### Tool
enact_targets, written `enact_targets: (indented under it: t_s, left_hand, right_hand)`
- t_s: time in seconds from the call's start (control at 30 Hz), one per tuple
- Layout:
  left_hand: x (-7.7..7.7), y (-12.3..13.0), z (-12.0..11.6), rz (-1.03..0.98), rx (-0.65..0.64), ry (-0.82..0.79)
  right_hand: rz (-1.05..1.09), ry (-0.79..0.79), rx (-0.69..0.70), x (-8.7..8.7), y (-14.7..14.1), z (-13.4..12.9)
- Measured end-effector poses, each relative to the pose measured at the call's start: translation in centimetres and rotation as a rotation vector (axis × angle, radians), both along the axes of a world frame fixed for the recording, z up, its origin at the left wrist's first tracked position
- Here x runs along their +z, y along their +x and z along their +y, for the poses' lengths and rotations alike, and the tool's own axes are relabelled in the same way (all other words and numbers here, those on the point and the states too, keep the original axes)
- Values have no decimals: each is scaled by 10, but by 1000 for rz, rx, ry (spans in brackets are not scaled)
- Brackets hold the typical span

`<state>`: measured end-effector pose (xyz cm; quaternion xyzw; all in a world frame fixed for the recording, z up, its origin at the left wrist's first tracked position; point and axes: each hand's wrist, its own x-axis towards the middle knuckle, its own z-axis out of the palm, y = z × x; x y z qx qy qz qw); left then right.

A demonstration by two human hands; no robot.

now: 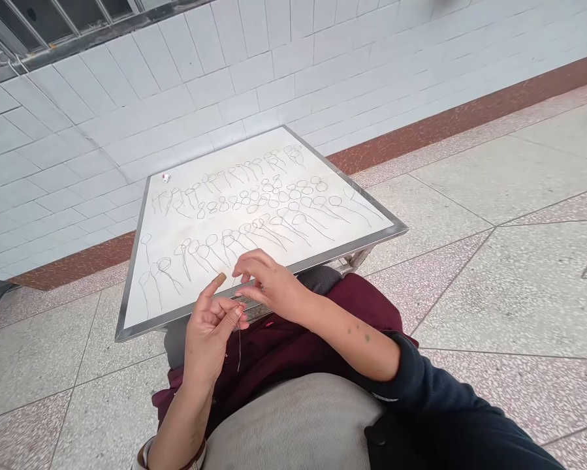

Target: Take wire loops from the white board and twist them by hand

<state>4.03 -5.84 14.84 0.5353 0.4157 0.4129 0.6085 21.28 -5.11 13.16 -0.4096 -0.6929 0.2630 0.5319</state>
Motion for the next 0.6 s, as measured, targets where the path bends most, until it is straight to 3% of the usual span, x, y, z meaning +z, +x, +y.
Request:
enact_targets:
  t_s: [0.2,0.6]
  left_hand:
    - [-5,-2,-1,1,-80,-3]
    - [-10,1,-2,94,-53,62]
  right_hand:
    - [153,-280,185,11,3,1]
    - [280,-373,268,8,6,0]
